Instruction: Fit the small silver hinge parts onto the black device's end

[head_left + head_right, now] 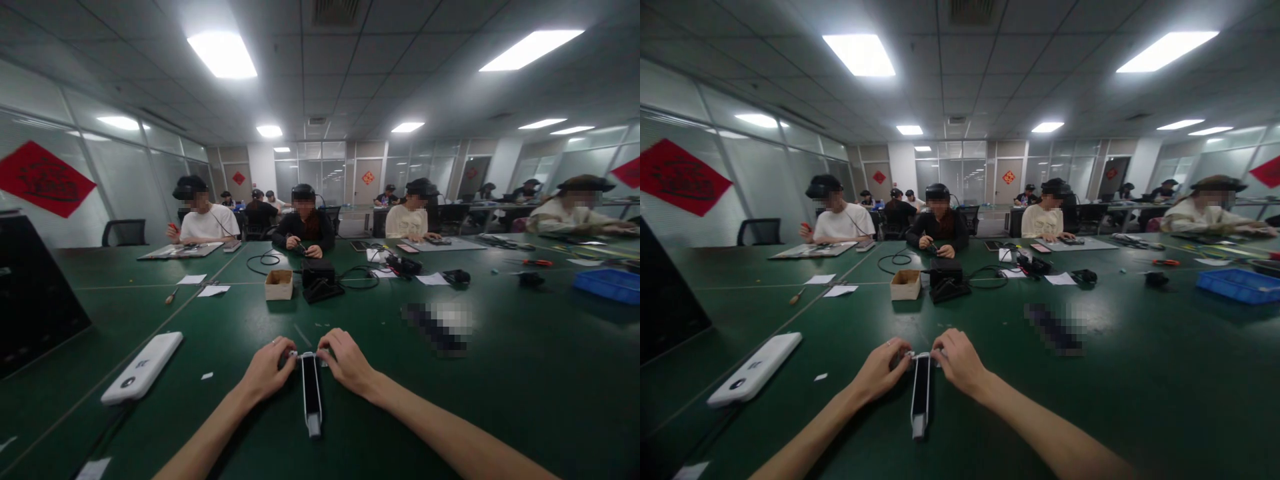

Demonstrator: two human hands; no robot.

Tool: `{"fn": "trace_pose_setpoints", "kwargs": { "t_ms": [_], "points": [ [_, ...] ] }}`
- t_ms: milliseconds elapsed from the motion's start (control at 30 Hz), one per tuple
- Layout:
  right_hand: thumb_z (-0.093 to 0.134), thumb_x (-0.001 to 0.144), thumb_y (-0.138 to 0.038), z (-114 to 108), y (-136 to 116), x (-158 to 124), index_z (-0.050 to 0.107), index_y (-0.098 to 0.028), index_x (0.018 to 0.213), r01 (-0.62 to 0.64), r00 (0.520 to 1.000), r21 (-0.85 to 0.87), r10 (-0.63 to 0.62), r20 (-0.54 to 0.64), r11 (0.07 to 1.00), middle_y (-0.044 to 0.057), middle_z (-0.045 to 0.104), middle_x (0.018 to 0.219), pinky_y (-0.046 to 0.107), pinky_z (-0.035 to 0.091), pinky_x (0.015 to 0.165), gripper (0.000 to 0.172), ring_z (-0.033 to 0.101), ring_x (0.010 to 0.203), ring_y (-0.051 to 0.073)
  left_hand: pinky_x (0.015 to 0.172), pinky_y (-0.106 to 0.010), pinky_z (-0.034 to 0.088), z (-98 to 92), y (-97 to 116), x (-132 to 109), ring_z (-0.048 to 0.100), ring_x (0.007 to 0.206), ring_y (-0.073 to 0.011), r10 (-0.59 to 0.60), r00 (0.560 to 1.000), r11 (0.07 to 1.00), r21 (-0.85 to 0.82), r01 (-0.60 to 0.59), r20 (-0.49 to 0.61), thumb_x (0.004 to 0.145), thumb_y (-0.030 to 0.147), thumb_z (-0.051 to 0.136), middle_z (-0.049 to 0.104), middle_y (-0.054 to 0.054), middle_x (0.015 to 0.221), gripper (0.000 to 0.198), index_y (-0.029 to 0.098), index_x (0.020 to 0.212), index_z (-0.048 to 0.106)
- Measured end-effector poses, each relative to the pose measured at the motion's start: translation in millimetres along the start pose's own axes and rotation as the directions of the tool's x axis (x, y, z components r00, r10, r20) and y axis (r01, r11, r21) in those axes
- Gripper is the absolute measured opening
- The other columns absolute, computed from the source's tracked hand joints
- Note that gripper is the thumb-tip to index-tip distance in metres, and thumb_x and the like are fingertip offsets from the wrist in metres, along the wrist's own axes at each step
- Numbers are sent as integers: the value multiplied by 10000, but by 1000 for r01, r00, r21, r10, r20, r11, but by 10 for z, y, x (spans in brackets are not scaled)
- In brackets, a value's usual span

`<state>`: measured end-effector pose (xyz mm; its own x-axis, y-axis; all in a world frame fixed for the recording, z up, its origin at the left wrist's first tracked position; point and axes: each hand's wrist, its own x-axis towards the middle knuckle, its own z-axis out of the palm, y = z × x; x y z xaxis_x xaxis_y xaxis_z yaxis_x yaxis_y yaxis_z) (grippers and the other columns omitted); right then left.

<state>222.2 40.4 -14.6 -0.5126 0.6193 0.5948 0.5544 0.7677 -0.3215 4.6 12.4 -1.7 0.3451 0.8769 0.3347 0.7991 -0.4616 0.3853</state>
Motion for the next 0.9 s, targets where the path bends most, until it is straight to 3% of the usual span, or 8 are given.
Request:
{"fn": "trace_pose_setpoints", "kwargs": {
  "t_ms": [200, 567, 733, 900],
  "points": [
    [453, 927, -267, 143, -95, 64, 534, -176, 859, 188, 979, 37, -184, -81, 982, 57, 592, 839, 322, 403, 718, 139, 506, 798, 185, 679, -282, 430, 47, 135, -27, 548, 726, -165, 83, 995, 994, -65, -86, -53, 925, 310, 397, 587, -39, 825, 208, 184, 907, 562],
    [512, 898, -244, 107, -100, 40, 536, -172, 868, 264, 965, -27, -264, -1, 964, 53, 609, 852, 316, 371, 696, 81, 506, 787, 182, 676, -265, 422, 35, 216, -34, 538, 717, -148, 162, 987, 963, -213, -163, -21, 928, 291, 407, 595, -37, 800, 222, 173, 891, 592],
    [541, 884, -262, 111, -99, 28, 551, -183, 845, 256, 967, -33, -255, 26, 966, 45, 611, 842, 315, 376, 703, 89, 516, 786, 178, 642, -248, 425, 40, 196, -26, 535, 682, -136, 140, 990, 965, -221, -138, -11, 910, 307, 433, 603, -28, 783, 213, 170, 861, 589],
    [581, 850, -241, 50, -73, 13, 569, -184, 840, 102, 995, -10, -102, 12, 995, 40, 606, 852, 316, 395, 712, 59, 523, 802, 180, 644, -258, 427, -73, 33, 1, 547, 680, -144, 46, 999, 989, -138, -48, -18, 896, 331, 456, 607, -24, 786, 203, 167, 889, 575]
  ]
}}
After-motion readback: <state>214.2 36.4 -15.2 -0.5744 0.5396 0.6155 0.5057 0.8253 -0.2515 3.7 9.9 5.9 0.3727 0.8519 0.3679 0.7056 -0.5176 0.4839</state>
